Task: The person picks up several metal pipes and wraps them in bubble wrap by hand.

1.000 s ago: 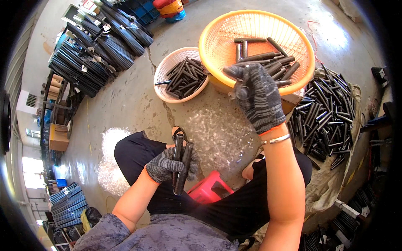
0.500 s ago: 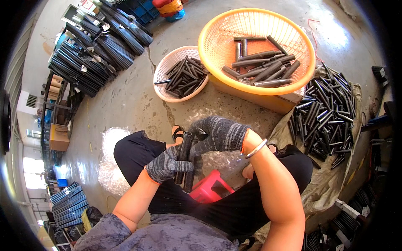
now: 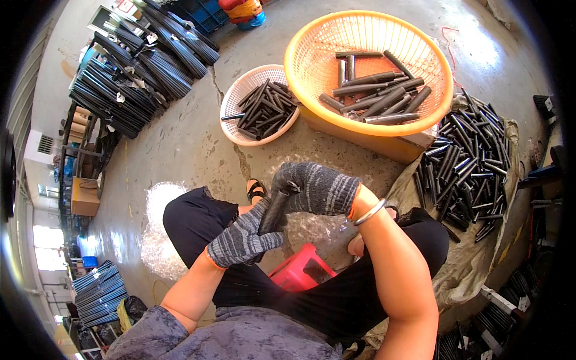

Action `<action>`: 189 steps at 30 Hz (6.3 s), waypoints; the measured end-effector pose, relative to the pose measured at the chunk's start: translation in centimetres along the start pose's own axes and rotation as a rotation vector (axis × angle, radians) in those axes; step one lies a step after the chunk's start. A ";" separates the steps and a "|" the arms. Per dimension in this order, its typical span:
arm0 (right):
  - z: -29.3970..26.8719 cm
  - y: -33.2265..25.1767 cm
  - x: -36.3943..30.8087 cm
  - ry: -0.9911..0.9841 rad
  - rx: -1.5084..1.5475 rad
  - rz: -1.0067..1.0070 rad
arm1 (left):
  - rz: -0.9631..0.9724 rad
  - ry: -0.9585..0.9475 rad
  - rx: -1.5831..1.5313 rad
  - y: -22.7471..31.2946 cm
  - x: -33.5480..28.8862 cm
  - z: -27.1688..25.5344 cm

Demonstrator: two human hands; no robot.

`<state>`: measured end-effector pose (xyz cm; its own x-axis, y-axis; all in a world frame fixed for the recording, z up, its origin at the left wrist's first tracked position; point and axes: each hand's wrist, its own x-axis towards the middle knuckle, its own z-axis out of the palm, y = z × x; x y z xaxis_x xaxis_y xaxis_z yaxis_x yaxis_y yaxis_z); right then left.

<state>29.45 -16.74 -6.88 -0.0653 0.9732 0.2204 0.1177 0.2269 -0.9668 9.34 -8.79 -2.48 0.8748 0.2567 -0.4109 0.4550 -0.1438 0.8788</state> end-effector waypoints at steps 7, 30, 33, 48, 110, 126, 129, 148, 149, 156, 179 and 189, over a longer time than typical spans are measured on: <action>-0.1 -0.7 0.4 0.069 0.055 0.292 | 0.064 0.153 0.375 -0.1 -0.5 -0.3; -3.5 -1.4 -2.6 0.016 -0.897 0.599 | 0.009 0.183 0.113 -2.4 -2.1 -2.6; -4.1 -1.7 -3.0 0.085 -0.789 0.508 | -0.128 0.124 -0.297 -1.5 -2.1 -3.3; -4.9 -1.9 -4.4 0.107 -0.937 0.597 | -0.099 0.276 -0.663 -1.4 -2.6 -4.3; -10.4 2.7 -8.1 1.582 -0.017 -0.079 | 0.083 0.542 -0.847 -4.7 -5.5 -4.2; -9.2 12.6 -9.8 0.828 0.409 0.480 | -0.008 0.288 -0.759 -5.2 -3.2 -1.4; -4.1 5.1 -4.4 0.070 -1.020 0.968 | -0.011 0.347 -0.743 -5.5 -4.1 -1.4; -22.6 19.5 -15.9 0.662 -1.536 0.839 | -0.139 0.158 -0.779 -3.4 -1.7 -1.2; -21.6 18.9 -14.7 0.629 -1.513 0.821 | -0.136 0.178 -0.814 -3.7 -1.9 -1.3; -19.1 14.3 -12.8 0.494 -1.588 0.966 | -0.144 0.196 -0.795 -4.0 -1.8 -1.6; 3.6 -2.5 -0.7 0.396 0.238 0.360 | 0.162 0.377 -0.217 -2.0 -1.0 0.1; 3.0 -2.7 -1.7 0.493 -0.040 0.338 | 0.338 0.499 0.169 -1.2 0.5 1.3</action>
<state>26.24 -19.10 -5.08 0.4489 0.8918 -0.0554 0.0893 -0.1064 -0.9903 9.43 -9.76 -4.09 0.8104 0.5801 0.0820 0.2221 -0.4336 0.8733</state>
